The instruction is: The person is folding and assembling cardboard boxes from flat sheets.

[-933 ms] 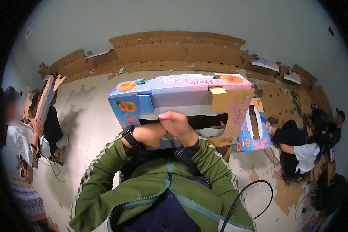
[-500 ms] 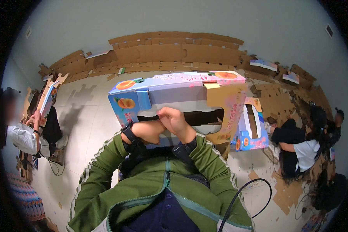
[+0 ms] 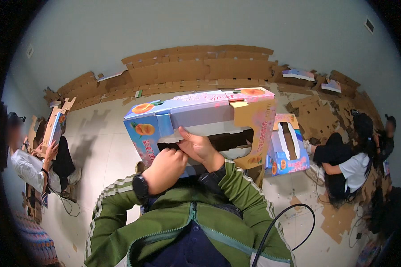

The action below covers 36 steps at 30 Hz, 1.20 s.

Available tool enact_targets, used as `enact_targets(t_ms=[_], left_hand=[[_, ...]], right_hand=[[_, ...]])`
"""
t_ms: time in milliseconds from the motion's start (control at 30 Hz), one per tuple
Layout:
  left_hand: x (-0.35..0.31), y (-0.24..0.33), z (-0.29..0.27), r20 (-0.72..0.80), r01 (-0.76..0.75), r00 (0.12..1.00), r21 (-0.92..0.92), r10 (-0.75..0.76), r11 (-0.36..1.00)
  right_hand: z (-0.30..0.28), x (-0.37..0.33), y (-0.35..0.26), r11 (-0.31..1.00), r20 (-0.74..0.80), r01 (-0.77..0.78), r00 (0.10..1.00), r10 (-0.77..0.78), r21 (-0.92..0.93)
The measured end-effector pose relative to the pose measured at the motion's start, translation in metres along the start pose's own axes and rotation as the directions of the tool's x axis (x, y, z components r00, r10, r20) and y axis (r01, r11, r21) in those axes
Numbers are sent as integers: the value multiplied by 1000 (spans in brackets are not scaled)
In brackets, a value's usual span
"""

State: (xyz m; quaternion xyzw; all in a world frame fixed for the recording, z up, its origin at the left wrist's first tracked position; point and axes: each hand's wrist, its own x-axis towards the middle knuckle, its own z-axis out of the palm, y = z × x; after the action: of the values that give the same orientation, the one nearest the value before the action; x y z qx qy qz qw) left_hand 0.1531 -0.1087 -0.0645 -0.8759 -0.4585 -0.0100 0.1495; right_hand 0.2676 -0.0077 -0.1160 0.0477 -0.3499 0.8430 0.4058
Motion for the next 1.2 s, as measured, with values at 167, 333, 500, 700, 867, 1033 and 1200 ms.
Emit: enact_targets(t_ms=[167,333,500,700,867,1033,1200], left_hand=[[-11,-41,-50,-451,103,868,-248,-209,963],[16,-97,-73,-543,175,771,-321,-333,931],[14,-95,-80,68,319,866,-838,-495,442],[16,-85,-79,-84,349,863,-614,-498,708],[15,-70,-65,-241,359,810,-517,-535,777],[18,-71,-50,-333,366,758,-493,-560,789],[17,-76,-40,-350,323,746,-554,-567,767]], right_hand=[[2,-5,-6,969,86,-217,974,208,114],[6,-5,-1,999,-5,6,1000,-6,-42],[3,-7,-1,999,-11,-45,999,44,-14],[7,-12,-1,996,11,-29,999,30,-88],[6,-13,0,998,25,-9,1000,10,-55],[1,-9,7,974,-17,37,999,-42,-222],[-8,-11,9,939,-77,71,992,-103,-337]])
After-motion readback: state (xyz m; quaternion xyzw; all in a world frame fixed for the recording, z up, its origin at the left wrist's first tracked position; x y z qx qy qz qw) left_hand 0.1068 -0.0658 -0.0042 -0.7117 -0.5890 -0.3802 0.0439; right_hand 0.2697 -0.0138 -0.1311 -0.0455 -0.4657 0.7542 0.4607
